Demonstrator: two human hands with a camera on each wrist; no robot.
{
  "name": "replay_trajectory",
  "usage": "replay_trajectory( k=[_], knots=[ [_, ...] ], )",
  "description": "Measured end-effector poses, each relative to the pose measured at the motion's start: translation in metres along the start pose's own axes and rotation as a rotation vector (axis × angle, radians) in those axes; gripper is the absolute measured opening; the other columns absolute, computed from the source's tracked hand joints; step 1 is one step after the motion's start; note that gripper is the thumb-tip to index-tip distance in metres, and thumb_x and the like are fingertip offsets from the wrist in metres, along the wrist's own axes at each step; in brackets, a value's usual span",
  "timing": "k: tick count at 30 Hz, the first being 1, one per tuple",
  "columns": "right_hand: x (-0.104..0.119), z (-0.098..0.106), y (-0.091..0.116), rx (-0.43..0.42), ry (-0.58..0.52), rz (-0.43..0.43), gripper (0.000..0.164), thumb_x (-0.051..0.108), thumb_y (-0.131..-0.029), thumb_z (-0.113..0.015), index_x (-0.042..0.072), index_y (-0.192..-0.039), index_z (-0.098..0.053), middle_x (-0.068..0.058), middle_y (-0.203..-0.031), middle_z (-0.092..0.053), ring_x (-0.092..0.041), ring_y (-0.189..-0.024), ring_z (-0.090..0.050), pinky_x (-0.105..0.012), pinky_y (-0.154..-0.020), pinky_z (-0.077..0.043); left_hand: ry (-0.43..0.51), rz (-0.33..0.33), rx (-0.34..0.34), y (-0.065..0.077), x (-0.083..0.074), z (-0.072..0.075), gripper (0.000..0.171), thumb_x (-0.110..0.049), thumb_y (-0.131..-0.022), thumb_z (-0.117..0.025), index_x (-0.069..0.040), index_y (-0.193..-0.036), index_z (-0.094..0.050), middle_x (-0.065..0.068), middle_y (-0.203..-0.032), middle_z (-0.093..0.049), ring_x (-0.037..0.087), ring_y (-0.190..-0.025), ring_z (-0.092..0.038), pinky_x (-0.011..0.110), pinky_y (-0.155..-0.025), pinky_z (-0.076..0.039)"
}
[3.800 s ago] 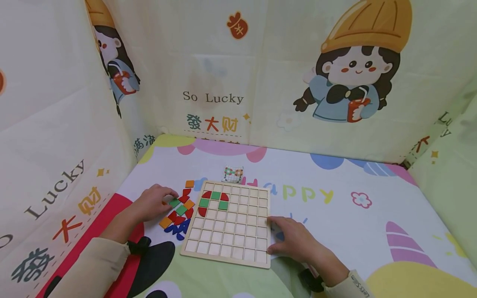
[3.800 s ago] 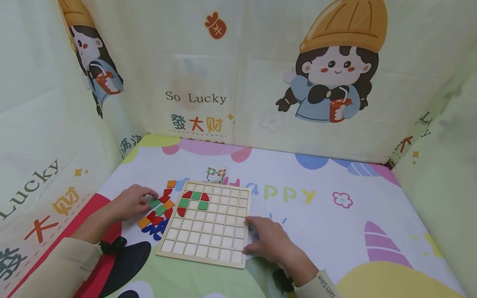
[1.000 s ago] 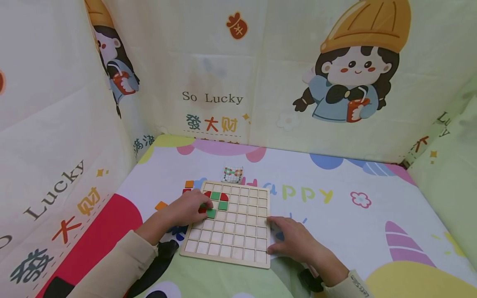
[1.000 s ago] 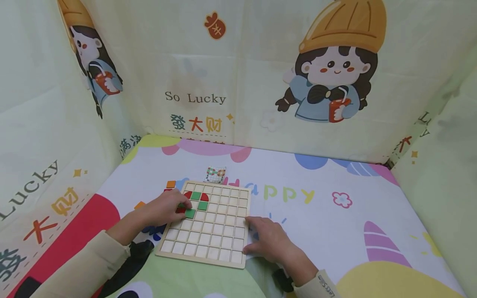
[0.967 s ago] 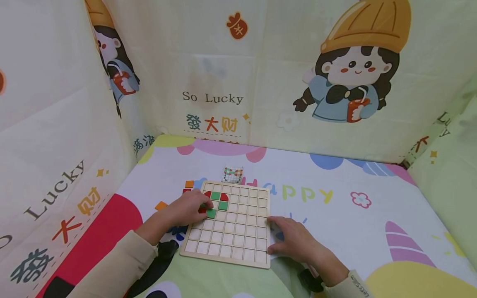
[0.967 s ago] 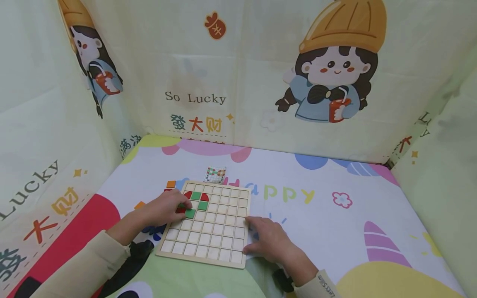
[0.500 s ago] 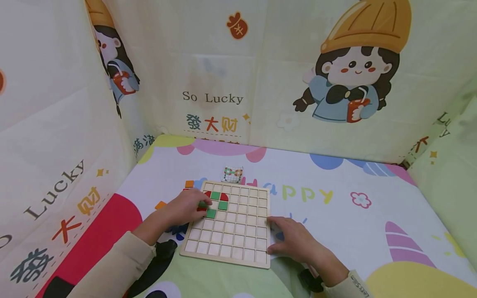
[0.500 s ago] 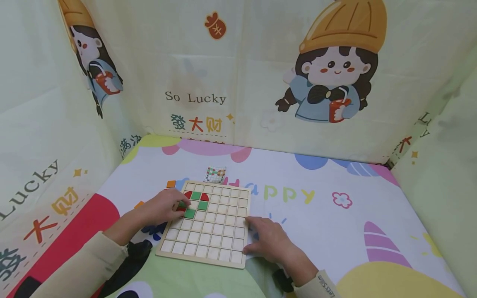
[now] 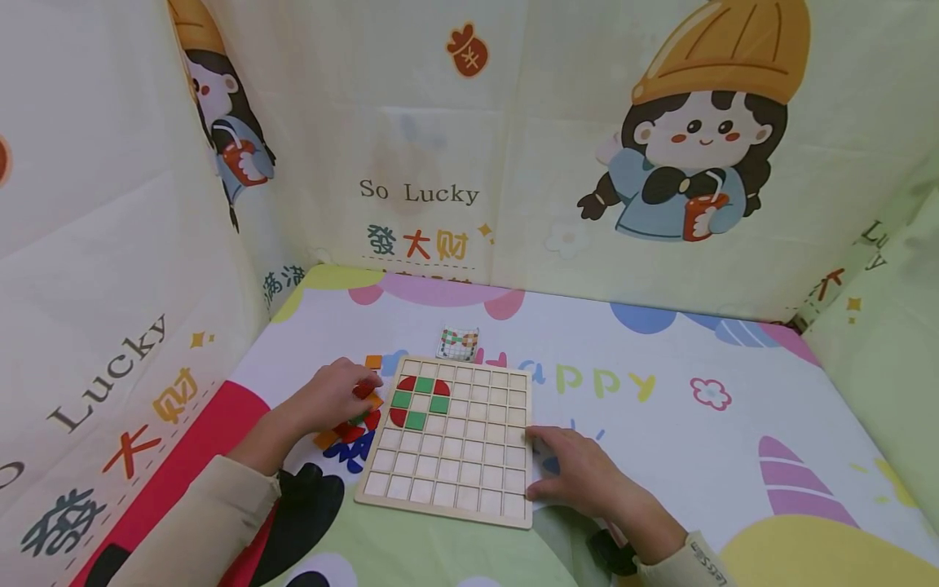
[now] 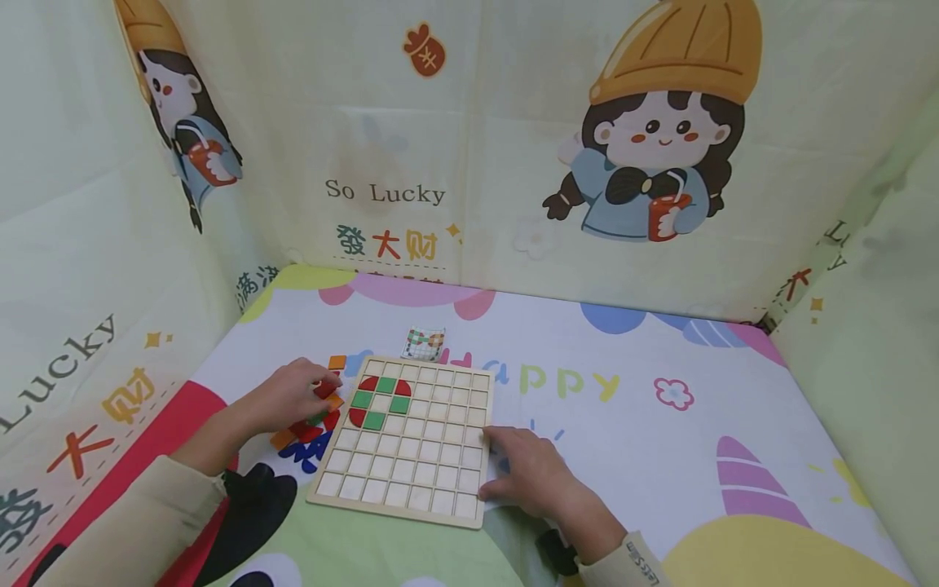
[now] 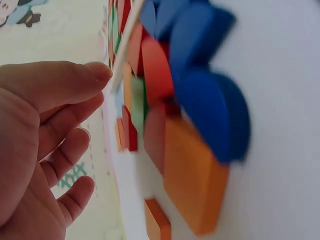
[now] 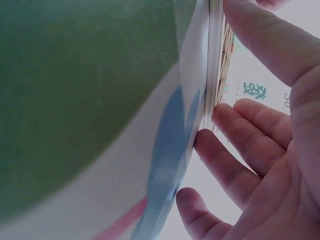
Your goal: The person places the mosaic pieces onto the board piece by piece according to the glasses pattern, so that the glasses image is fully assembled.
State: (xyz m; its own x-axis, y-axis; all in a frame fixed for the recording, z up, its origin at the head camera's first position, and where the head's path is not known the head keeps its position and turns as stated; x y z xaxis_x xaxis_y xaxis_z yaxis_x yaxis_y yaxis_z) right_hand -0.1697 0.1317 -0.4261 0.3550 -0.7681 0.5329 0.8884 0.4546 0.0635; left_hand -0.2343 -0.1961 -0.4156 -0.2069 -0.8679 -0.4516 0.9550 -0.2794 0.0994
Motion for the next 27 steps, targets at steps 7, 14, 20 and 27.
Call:
replay_trajectory(
  k=[7, 14, 20, 27],
  knots=[
    [0.0, 0.0, -0.001, -0.007, 0.009, 0.011, 0.077, 0.037, -0.071, -0.09, 0.006, -0.134, -0.059, -0.01, -0.133, -0.061, -0.034, -0.125, -0.054, -0.054, -0.103, -0.041, -0.022, 0.043, -0.019, -0.001, 0.018, 0.003, 0.032, -0.01, -0.087, -0.075, -0.005, -0.118, -0.071, 0.017, -0.115, -0.059, 0.033, -0.11, -0.052, 0.035, -0.071, -0.058],
    [-0.001, -0.001, -0.002, -0.001, -0.01, -0.003, 0.076, 0.034, -0.071, -0.09, 0.006, -0.135, -0.058, -0.01, -0.134, -0.06, -0.035, -0.126, -0.053, -0.055, -0.104, -0.04, -0.027, 0.057, -0.026, -0.004, 0.024, 0.002, 0.03, -0.014, -0.087, -0.076, -0.005, -0.116, -0.071, 0.015, -0.111, -0.06, 0.032, -0.107, -0.052, 0.033, -0.067, -0.057],
    [-0.001, -0.001, -0.001, -0.002, -0.006, 0.004, 0.077, 0.035, -0.071, -0.091, 0.006, -0.134, -0.058, -0.01, -0.133, -0.061, -0.035, -0.125, -0.053, -0.054, -0.103, -0.041, -0.045, 0.073, -0.018, -0.006, 0.025, 0.0, 0.027, -0.013, -0.087, -0.076, -0.005, -0.112, -0.07, 0.013, -0.107, -0.061, 0.03, -0.105, -0.052, 0.033, -0.069, -0.057],
    [0.0, 0.0, -0.001, -0.002, -0.002, 0.005, 0.077, 0.037, -0.071, -0.09, 0.007, -0.134, -0.059, -0.009, -0.133, -0.061, -0.035, -0.125, -0.053, -0.055, -0.103, -0.04, -0.027, 0.09, -0.007, -0.007, 0.026, -0.001, 0.025, -0.012, -0.087, -0.076, -0.005, -0.111, -0.07, 0.014, -0.107, -0.06, 0.031, -0.105, -0.052, 0.033, -0.068, -0.058]
  ],
)
Point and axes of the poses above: each hand's wrist, its own y-axis away from the middle knuckle, its own z-axis out of the back of the hand, x = y × z, the point moved 8 cm from there along -y, towards the middle knuckle
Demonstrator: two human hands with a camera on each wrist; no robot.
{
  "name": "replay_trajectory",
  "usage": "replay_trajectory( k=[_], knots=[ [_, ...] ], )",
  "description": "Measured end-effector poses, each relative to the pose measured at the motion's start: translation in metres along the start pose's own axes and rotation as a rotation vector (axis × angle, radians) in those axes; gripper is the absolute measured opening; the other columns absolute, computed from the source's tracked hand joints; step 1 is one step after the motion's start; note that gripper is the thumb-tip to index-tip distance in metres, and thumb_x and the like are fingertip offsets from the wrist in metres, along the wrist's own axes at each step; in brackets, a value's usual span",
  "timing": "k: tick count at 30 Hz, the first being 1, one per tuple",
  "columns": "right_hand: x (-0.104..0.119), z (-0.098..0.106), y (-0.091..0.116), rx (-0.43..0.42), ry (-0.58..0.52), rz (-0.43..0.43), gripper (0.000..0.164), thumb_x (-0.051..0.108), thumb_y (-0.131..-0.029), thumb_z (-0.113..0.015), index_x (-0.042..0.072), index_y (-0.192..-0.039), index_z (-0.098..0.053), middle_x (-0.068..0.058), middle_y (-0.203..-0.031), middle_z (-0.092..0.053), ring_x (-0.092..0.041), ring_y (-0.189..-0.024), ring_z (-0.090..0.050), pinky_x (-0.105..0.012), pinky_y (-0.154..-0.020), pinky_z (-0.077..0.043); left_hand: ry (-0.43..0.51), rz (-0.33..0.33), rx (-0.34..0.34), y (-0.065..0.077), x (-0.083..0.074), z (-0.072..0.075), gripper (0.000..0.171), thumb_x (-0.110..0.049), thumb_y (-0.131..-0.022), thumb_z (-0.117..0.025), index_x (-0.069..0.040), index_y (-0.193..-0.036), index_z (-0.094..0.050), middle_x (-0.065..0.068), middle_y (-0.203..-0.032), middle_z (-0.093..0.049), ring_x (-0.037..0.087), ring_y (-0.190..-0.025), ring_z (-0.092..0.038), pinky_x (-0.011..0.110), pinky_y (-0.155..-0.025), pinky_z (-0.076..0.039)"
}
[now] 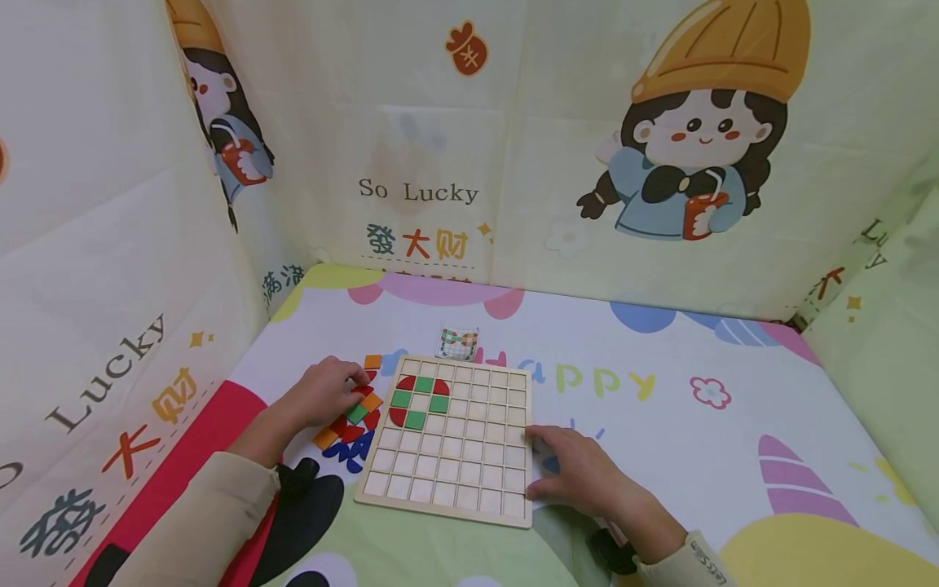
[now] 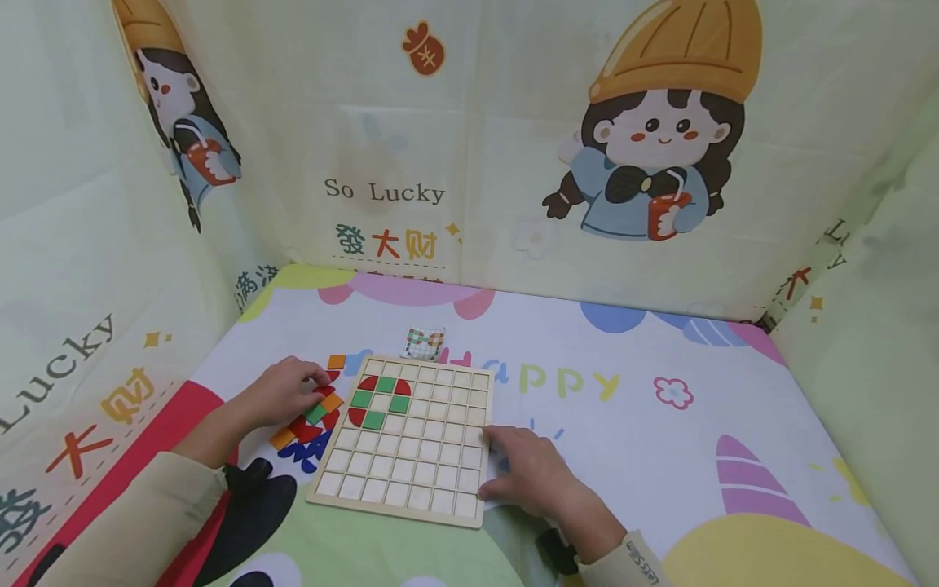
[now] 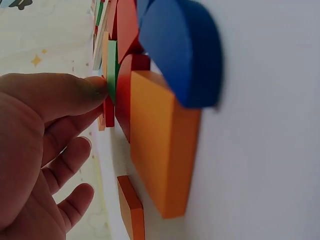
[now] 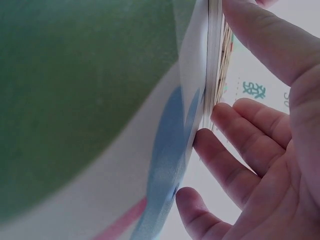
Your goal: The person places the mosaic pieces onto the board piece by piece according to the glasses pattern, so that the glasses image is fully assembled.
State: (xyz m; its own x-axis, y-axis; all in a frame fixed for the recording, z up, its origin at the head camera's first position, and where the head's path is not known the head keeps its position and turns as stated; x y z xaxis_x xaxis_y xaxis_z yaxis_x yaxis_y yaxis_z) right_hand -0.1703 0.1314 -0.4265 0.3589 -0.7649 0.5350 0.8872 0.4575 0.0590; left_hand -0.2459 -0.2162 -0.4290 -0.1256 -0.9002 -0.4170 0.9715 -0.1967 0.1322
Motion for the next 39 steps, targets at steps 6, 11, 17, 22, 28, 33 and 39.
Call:
replay_trajectory(
  k=[6, 11, 17, 22, 28, 33, 39],
  knots=[
    [0.0, -0.001, 0.0, 0.002, 0.002, -0.004, 0.077, 0.037, -0.071, -0.09, 0.007, -0.134, -0.058, -0.009, -0.133, -0.061, -0.035, -0.126, -0.053, -0.055, -0.103, -0.04, 0.01, 0.018, -0.002, 0.0, 0.002, 0.0, 0.026, -0.01, -0.087, -0.075, -0.005, -0.112, -0.07, 0.016, -0.11, -0.06, 0.032, -0.107, -0.052, 0.034, -0.07, -0.058],
    [0.0, 0.0, 0.0, 0.003, -0.005, -0.007, 0.077, 0.037, -0.071, -0.09, 0.006, -0.135, -0.059, -0.009, -0.133, -0.061, -0.035, -0.126, -0.053, -0.055, -0.103, -0.04, 0.018, 0.026, -0.009, 0.001, 0.004, 0.001, 0.027, -0.005, -0.085, -0.073, -0.004, -0.111, -0.07, 0.015, -0.109, -0.06, 0.032, -0.107, -0.052, 0.036, -0.07, -0.058],
    [0.0, -0.001, 0.001, 0.006, -0.012, -0.022, 0.078, 0.035, -0.07, -0.091, 0.007, -0.134, -0.059, -0.009, -0.134, -0.061, -0.035, -0.126, -0.053, -0.055, -0.104, -0.04, 0.002, 0.047, -0.033, 0.004, 0.007, 0.006, 0.028, -0.008, -0.085, -0.074, -0.006, -0.113, -0.07, 0.015, -0.11, -0.06, 0.034, -0.109, -0.051, 0.038, -0.071, -0.058],
    [-0.001, -0.002, 0.001, 0.005, -0.01, -0.022, 0.076, 0.034, -0.07, -0.091, 0.006, -0.134, -0.059, -0.01, -0.134, -0.061, -0.035, -0.126, -0.053, -0.055, -0.104, -0.04, -0.066, 0.063, -0.071, 0.004, 0.01, 0.012, 0.038, -0.023, -0.082, -0.08, -0.003, -0.113, -0.069, 0.013, -0.104, -0.063, 0.032, -0.102, -0.054, 0.045, -0.077, -0.056],
    [-0.001, -0.002, 0.0, 0.0, 0.001, -0.009, 0.076, 0.035, -0.071, -0.091, 0.006, -0.134, -0.059, -0.01, -0.133, -0.061, -0.035, -0.125, -0.053, -0.055, -0.103, -0.04, -0.052, 0.084, -0.085, 0.006, 0.009, 0.012, 0.041, -0.029, -0.083, -0.081, -0.001, -0.11, -0.068, 0.011, -0.096, -0.066, 0.03, -0.093, -0.058, 0.044, -0.076, -0.056],
    [0.0, -0.001, 0.001, -0.005, 0.005, 0.002, 0.077, 0.036, -0.071, -0.091, 0.006, -0.134, -0.059, -0.01, -0.133, -0.061, -0.035, -0.124, -0.054, -0.054, -0.103, -0.041, -0.04, 0.089, -0.089, 0.004, 0.007, 0.01, 0.04, -0.027, -0.084, -0.08, -0.001, -0.11, -0.067, 0.011, -0.097, -0.066, 0.029, -0.092, -0.058, 0.041, -0.073, -0.056],
    [0.001, 0.0, 0.001, -0.006, 0.01, 0.012, 0.077, 0.036, -0.071, -0.091, 0.006, -0.133, -0.059, -0.01, -0.133, -0.061, -0.035, -0.124, -0.054, -0.054, -0.103, -0.041, -0.047, 0.093, -0.067, 0.001, 0.004, 0.006, 0.038, -0.021, -0.085, -0.078, 0.0, -0.115, -0.067, 0.014, -0.103, -0.065, 0.03, -0.098, -0.055, 0.04, -0.073, -0.057]
  ],
)
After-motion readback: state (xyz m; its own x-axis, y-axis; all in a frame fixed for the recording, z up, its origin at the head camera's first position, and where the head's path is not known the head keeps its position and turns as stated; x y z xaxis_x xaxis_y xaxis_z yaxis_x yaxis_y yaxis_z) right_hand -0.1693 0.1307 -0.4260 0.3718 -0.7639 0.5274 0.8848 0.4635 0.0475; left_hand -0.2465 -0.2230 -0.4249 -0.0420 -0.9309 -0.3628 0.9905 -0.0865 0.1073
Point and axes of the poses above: each hand's wrist, its own y-axis away from the middle knuckle, its own z-axis out of the back of the hand, x = y × z, the point moved 8 cm from there along -y, towards the middle knuckle
